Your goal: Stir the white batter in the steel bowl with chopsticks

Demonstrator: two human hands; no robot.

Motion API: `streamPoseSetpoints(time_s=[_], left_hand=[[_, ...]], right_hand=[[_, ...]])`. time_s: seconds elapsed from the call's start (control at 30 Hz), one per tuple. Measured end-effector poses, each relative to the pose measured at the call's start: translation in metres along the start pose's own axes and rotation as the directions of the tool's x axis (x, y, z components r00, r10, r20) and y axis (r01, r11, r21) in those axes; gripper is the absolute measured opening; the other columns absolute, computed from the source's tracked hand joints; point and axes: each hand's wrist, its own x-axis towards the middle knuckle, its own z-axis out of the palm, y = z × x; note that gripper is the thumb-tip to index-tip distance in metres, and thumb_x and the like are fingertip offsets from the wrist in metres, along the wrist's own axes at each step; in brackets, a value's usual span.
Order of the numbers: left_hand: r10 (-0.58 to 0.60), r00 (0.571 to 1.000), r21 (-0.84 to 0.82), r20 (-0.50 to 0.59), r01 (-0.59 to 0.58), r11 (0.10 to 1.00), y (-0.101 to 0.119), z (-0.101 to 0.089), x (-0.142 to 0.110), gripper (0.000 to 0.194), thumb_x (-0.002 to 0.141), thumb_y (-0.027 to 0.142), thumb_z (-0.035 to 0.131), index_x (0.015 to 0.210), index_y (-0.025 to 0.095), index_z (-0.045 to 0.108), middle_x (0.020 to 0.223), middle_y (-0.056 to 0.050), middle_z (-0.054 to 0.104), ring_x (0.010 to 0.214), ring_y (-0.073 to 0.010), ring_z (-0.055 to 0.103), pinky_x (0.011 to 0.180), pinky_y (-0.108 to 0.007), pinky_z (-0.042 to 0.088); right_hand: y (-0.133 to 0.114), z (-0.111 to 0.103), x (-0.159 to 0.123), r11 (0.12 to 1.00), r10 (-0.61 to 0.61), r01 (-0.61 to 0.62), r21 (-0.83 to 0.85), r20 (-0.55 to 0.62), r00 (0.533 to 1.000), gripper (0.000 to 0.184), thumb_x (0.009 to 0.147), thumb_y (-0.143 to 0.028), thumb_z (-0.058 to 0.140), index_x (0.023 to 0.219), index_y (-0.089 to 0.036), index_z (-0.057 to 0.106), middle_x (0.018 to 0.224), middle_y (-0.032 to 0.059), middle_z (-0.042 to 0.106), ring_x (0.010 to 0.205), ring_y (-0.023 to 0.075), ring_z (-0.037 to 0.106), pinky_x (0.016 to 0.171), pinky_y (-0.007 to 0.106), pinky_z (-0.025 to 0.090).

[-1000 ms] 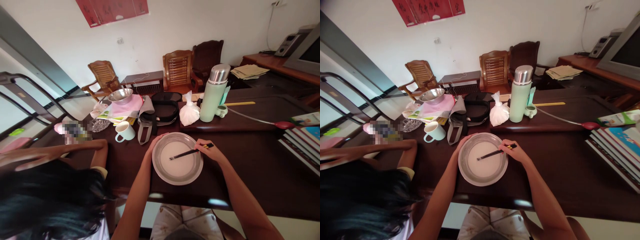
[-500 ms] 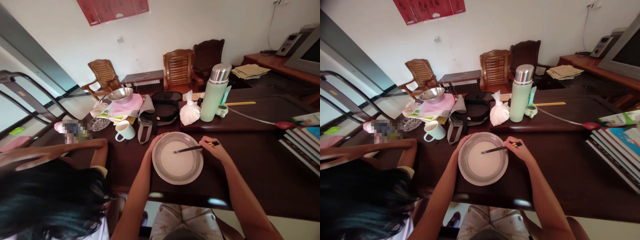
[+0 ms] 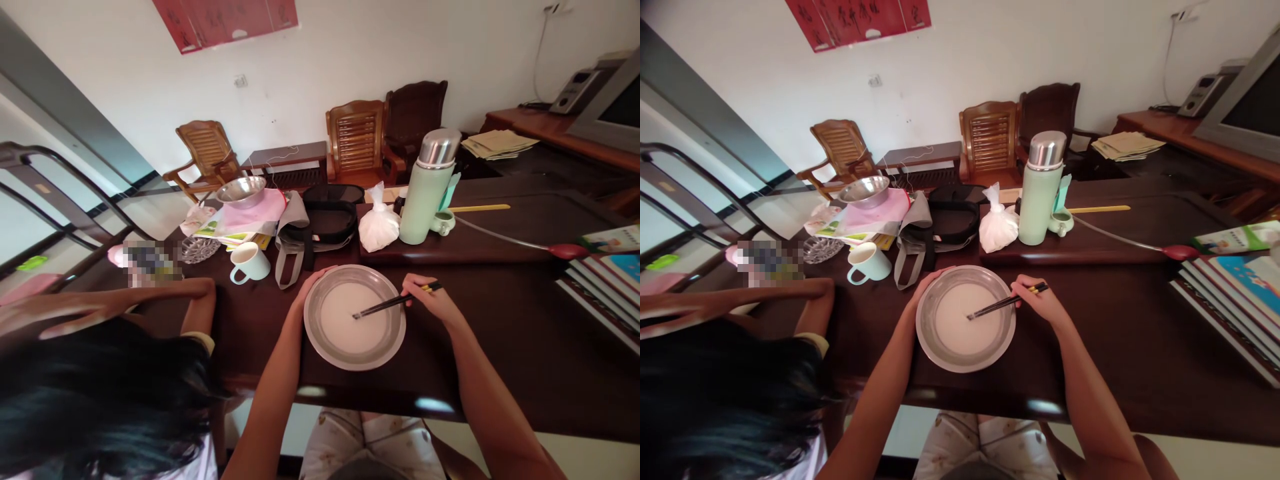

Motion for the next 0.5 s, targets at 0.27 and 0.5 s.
streamPoseSetpoints(time_s=[0.27, 0.5], left_hand=[[0.000, 1.000, -0.010, 0.018, 0.000, 1.000, -0.0018, -0.0029, 0.0010, 0.041, 0.078, 0.035, 0.060, 0.113, 0.016, 0.068, 0.117, -0.008, 0.065, 0.121, -0.0319, 0.051, 0.108, -0.041, 0.030], [-0.016, 1.000, -0.010, 0.009, 0.016, 1.000, -0.0021, -0.0038, 0.0013, 0.039, 0.077, 0.036, 0.061, 0.111, 0.018, 0.069, 0.117, -0.008, 0.065, 0.124, -0.0325, 0.047, 0.109, -0.040, 0.030]], right_hand=[[-0.0004, 0.0003, 0.0007, 0.999, -0.021, 0.020, -0.032, -0.050, 0.999, 0.031, 0.088, -0.039, 0.053, 0.066, -0.018, 0.061, 0.060, 0.0005, 0.057, 0.057, 0.0145, 0.054, 0.059, 0.027, 0.041], [0.0017, 0.0045, 0.0012, 0.997, -0.015, 0.021, -0.073, 0.089, 0.996, 0.025, 0.086, -0.036, 0.056, 0.071, -0.018, 0.063, 0.065, 0.0008, 0.060, 0.062, 0.0146, 0.056, 0.060, 0.026, 0.041]])
